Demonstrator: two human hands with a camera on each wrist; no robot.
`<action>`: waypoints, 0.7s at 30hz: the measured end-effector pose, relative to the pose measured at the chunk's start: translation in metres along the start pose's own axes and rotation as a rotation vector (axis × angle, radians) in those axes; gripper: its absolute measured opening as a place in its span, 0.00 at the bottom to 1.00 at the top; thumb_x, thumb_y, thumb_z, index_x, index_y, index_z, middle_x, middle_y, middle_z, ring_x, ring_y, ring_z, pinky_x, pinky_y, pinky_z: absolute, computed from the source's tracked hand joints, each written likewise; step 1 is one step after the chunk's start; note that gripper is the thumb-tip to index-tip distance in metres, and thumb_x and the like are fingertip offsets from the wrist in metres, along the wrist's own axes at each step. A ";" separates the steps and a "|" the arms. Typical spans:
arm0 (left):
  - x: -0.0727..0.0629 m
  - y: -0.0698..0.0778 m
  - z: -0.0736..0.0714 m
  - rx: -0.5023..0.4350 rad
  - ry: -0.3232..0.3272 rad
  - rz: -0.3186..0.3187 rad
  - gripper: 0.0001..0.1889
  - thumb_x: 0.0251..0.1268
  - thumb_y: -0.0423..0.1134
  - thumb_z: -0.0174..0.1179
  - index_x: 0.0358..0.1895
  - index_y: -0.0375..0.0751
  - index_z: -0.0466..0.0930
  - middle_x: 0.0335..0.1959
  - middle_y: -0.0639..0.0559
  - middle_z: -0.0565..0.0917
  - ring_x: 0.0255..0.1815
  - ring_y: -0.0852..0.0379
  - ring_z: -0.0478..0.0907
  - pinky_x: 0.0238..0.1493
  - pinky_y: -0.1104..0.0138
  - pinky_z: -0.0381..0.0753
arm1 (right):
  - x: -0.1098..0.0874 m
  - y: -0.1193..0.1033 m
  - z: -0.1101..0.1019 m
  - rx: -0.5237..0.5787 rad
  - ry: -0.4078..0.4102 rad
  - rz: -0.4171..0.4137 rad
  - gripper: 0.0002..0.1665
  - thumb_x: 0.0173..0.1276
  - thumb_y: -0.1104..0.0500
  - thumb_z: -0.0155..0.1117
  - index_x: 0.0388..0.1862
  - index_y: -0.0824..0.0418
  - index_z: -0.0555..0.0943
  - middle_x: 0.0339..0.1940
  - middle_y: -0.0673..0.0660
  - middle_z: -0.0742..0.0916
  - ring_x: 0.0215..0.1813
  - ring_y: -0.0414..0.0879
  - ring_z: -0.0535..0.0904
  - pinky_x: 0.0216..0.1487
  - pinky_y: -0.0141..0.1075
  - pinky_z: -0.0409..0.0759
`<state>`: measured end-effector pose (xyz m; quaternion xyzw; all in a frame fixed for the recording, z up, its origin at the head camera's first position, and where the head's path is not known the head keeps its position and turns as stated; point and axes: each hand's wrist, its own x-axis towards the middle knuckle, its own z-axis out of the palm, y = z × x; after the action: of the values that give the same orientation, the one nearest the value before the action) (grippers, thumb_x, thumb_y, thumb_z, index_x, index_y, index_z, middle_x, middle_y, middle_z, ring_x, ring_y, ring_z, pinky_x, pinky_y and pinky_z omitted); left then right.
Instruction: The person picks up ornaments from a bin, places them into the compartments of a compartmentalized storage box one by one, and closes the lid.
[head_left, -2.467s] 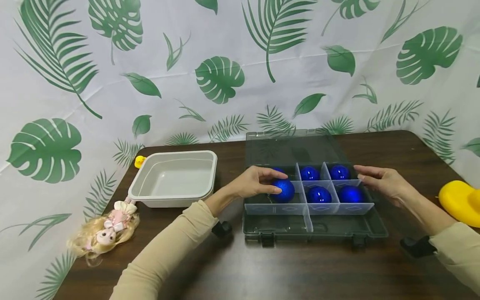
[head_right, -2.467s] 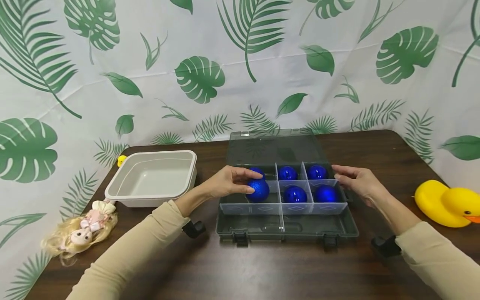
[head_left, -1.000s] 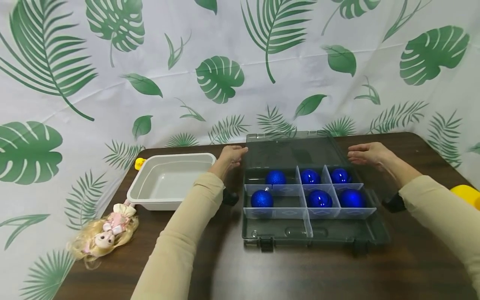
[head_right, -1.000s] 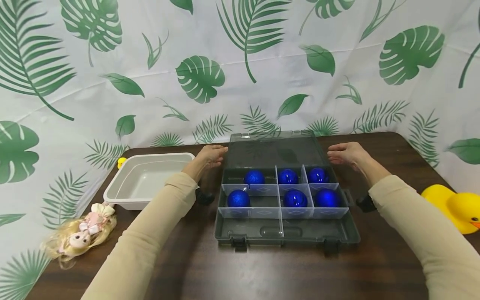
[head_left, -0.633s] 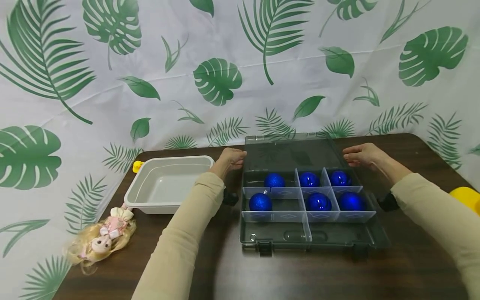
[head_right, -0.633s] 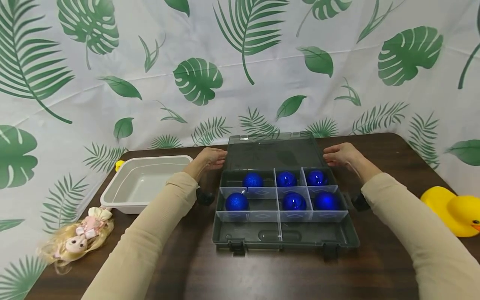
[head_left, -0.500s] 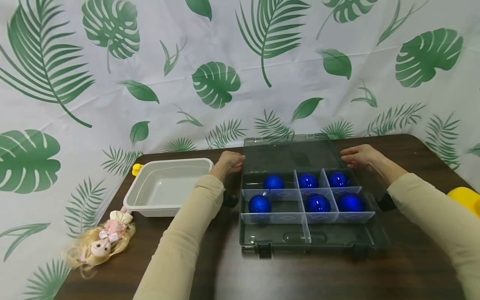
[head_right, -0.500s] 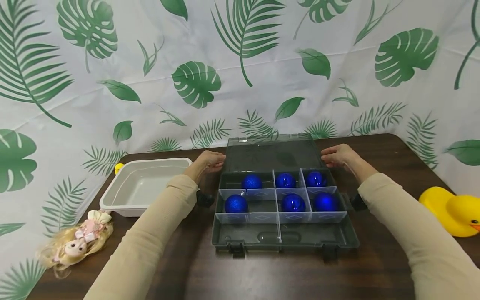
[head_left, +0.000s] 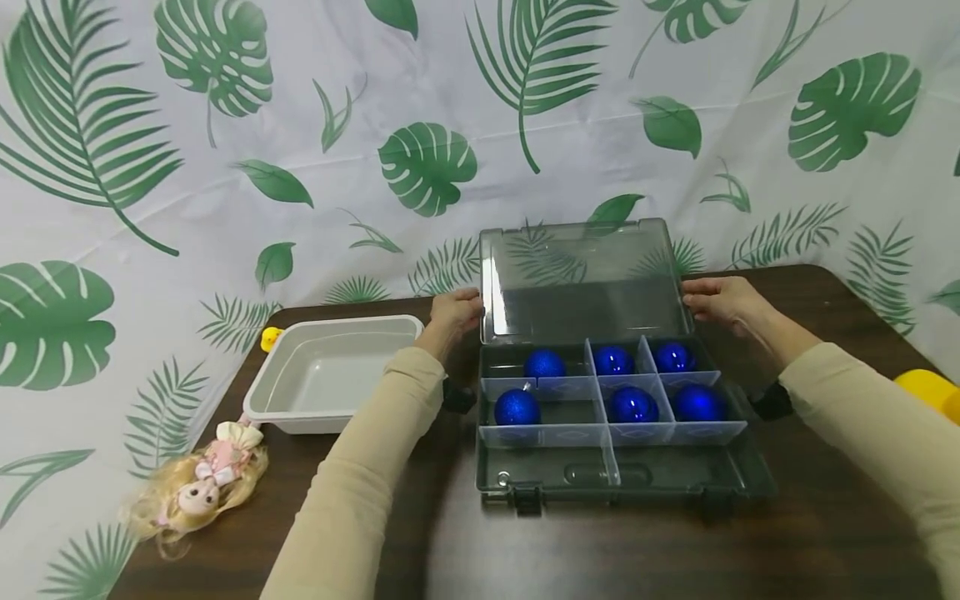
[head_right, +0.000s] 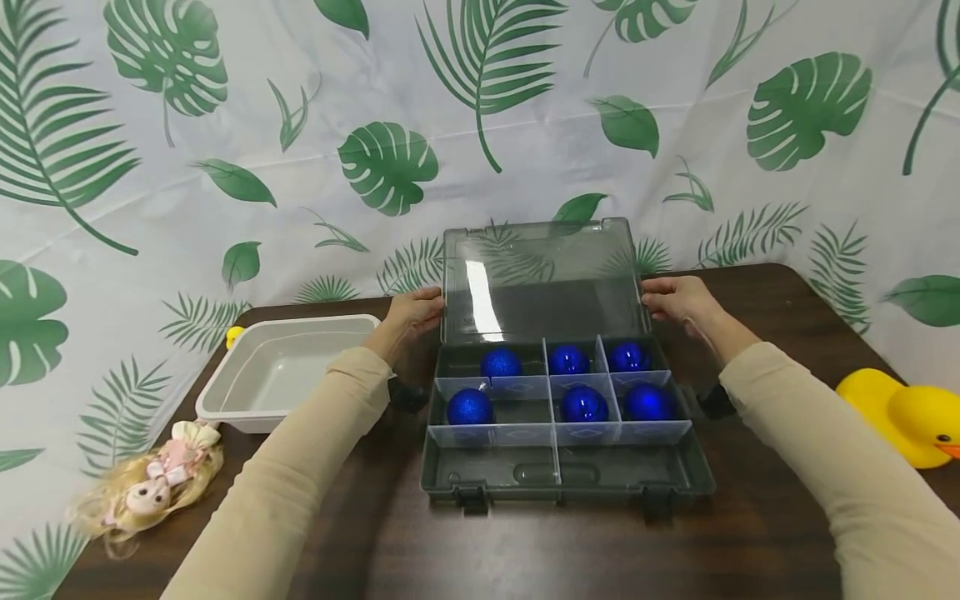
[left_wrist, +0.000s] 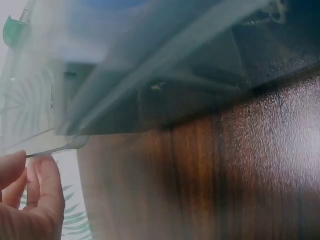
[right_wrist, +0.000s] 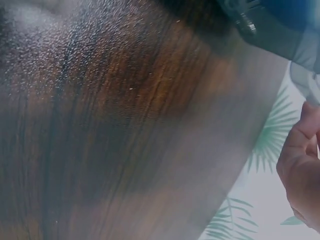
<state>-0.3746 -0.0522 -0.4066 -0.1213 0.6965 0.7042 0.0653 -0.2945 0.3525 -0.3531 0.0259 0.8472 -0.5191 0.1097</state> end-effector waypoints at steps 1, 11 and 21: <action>-0.020 0.012 0.000 0.006 -0.011 0.020 0.18 0.58 0.26 0.62 0.52 0.41 0.82 0.49 0.45 0.83 0.46 0.52 0.82 0.46 0.62 0.82 | -0.002 -0.002 -0.001 -0.007 0.012 -0.015 0.33 0.72 0.61 0.52 0.69 0.77 0.56 0.28 0.31 0.78 0.32 0.26 0.76 0.38 0.23 0.80; -0.087 0.061 -0.007 0.295 -0.020 0.194 0.19 0.62 0.30 0.60 0.58 0.38 0.77 0.54 0.41 0.81 0.46 0.51 0.82 0.43 0.70 0.81 | -0.019 -0.017 -0.004 0.089 0.099 -0.150 0.10 0.69 0.64 0.56 0.48 0.63 0.74 0.26 0.38 0.81 0.29 0.32 0.80 0.34 0.26 0.81; -0.096 0.065 -0.014 0.488 0.129 0.494 0.13 0.58 0.34 0.64 0.47 0.38 0.84 0.45 0.46 0.86 0.48 0.53 0.82 0.52 0.66 0.75 | -0.037 -0.023 0.000 0.302 0.154 -0.241 0.04 0.69 0.57 0.58 0.35 0.49 0.80 0.27 0.43 0.86 0.31 0.35 0.84 0.36 0.27 0.82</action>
<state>-0.2982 -0.0600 -0.3188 0.0257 0.8552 0.5026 -0.1241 -0.2623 0.3444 -0.3254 -0.0198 0.7626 -0.6461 -0.0235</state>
